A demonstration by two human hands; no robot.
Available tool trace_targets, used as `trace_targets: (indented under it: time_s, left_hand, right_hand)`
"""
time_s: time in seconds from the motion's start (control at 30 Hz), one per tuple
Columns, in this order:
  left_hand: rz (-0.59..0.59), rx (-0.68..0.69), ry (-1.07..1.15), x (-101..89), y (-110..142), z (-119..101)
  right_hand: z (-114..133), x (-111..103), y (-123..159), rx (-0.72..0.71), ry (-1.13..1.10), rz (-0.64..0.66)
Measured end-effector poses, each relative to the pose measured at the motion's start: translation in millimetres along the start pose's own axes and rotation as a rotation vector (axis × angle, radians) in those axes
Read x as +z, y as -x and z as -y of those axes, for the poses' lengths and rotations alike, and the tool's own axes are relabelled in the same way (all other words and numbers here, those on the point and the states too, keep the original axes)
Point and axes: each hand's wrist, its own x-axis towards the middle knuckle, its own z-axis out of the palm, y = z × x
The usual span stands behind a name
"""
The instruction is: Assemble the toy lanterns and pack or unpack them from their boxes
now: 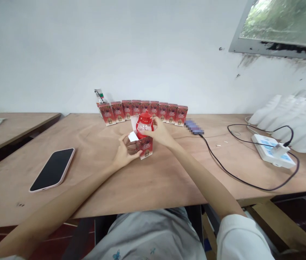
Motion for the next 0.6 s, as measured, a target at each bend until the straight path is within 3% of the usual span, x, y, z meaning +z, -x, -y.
trace_targets:
  time_s: [0.33,0.47,0.6]
  left_hand:
    - [0.011,-0.020,0.005,-0.4,1,4]
    - [0.038,-0.013,-0.035,-1.8,0,3]
    - [0.056,-0.009,-0.108,-2.5,1,0]
  right_hand:
    - [18,-3,-5,-0.003,0.345,0.176]
    - [19,-2,-3,-0.038,0.433,0.139]
    - [16,0,1,-0.071,0.376,0.076]
